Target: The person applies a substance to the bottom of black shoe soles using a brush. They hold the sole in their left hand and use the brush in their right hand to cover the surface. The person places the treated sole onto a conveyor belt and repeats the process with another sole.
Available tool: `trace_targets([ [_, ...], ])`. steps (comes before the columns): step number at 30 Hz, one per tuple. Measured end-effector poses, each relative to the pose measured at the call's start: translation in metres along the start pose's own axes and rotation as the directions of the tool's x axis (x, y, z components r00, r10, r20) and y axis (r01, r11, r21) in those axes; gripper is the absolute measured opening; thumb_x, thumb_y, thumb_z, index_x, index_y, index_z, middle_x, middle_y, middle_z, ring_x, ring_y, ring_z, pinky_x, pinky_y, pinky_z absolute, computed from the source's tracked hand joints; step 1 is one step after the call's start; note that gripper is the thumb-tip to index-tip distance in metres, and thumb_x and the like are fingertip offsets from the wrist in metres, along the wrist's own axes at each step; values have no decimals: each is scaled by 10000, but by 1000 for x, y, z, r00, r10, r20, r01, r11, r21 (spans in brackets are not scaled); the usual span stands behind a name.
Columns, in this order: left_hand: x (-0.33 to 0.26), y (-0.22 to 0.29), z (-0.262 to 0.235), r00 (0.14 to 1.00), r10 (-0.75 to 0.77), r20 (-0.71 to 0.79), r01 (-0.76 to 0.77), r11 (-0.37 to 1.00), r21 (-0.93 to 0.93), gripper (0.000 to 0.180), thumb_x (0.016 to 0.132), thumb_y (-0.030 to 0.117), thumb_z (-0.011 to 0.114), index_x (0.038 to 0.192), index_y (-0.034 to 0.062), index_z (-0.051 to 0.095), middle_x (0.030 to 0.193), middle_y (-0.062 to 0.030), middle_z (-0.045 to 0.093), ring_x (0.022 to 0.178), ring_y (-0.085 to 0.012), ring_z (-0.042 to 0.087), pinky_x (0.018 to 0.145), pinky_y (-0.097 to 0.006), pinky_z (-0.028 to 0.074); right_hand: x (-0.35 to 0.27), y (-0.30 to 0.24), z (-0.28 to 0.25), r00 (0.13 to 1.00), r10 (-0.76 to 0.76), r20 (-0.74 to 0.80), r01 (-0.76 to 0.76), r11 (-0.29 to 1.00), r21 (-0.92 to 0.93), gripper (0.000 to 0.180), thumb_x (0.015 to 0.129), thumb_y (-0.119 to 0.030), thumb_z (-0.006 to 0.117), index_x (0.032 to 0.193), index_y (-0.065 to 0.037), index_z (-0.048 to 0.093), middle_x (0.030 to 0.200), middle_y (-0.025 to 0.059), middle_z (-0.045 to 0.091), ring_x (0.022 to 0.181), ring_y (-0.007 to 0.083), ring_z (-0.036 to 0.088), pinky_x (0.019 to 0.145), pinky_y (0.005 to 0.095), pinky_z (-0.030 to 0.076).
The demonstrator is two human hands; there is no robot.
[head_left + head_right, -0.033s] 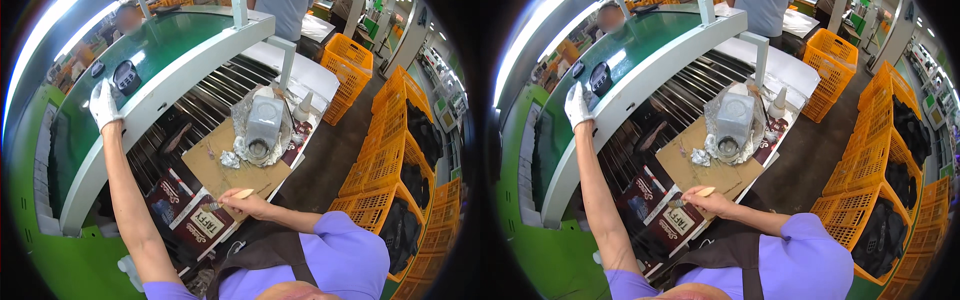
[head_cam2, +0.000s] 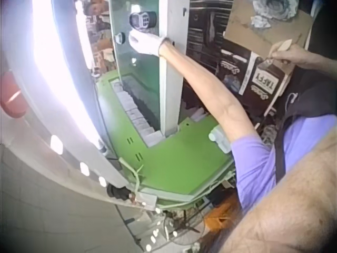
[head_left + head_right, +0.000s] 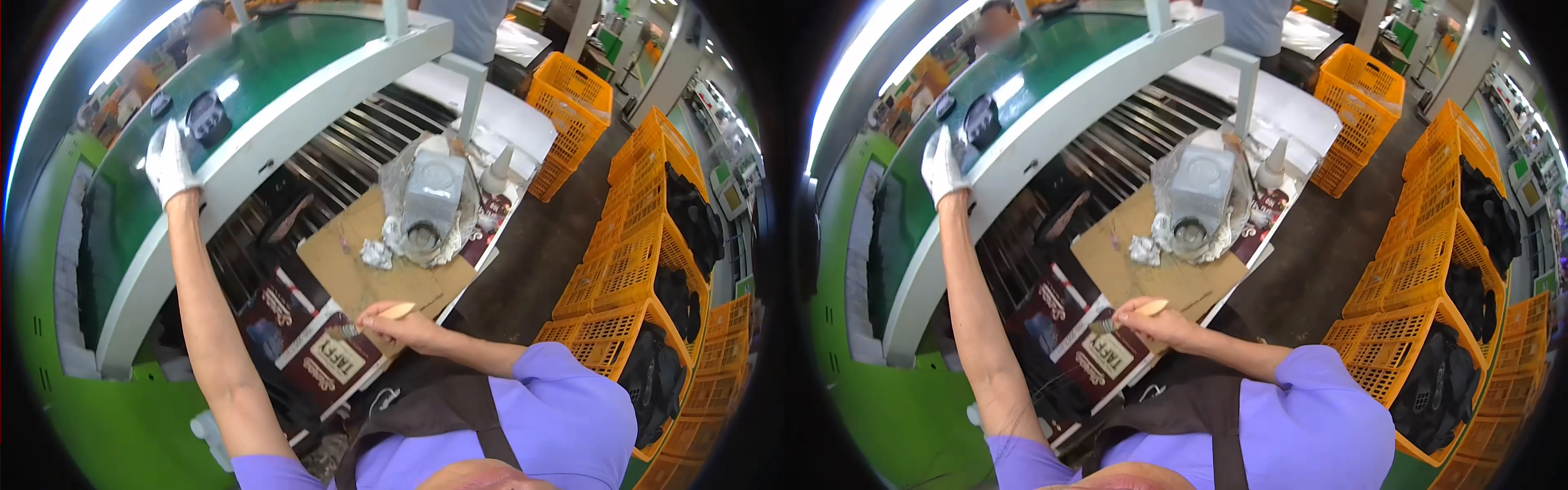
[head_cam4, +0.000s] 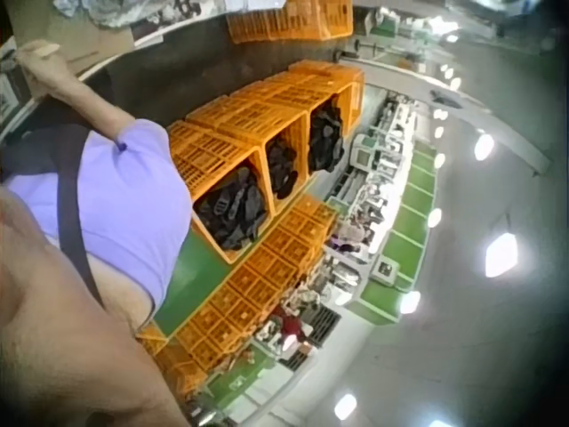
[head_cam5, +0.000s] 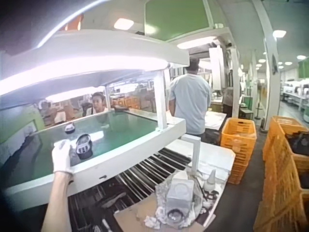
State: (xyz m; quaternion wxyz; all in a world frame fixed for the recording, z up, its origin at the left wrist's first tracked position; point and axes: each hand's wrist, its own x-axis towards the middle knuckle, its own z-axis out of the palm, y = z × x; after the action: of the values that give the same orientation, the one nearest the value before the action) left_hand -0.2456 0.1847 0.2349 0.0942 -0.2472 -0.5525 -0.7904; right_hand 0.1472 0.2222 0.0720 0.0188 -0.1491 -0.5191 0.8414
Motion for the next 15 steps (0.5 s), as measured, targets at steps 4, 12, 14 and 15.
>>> trace_targets([
  [4,-23,14,-4,998,45,-46,-48,996,-75,319,831,164,647,1075,-31,580,927,-97,633,860,-175,608,768,-281,490,-5,-1,-2,996,12,-83,-22,992,-125,183,869,-252,598,961,-98,625,885,-37,612,726,26,495,564,199,401],
  [12,-178,70,-81,910,-362,200,378,925,-45,196,887,189,573,998,29,592,820,-77,636,718,-167,635,638,-274,511,-17,6,-17,984,-77,-163,89,994,67,158,880,-123,564,943,17,600,645,-14,484,548,48,415,490,189,331],
  [14,-214,79,-110,878,-463,117,440,880,179,297,883,198,578,1109,7,551,857,-87,638,740,-168,639,672,-261,517,-15,5,-23,987,-50,-155,66,993,99,161,878,-131,569,953,9,597,660,-5,487,553,54,416,494,191,331],
  [15,-234,79,-130,892,-443,92,408,876,258,302,889,226,543,1083,-1,587,925,-75,646,848,-176,617,753,-280,486,-13,4,-24,988,-39,-148,56,992,111,164,878,-134,568,957,7,595,666,-3,487,555,55,417,496,191,330],
])
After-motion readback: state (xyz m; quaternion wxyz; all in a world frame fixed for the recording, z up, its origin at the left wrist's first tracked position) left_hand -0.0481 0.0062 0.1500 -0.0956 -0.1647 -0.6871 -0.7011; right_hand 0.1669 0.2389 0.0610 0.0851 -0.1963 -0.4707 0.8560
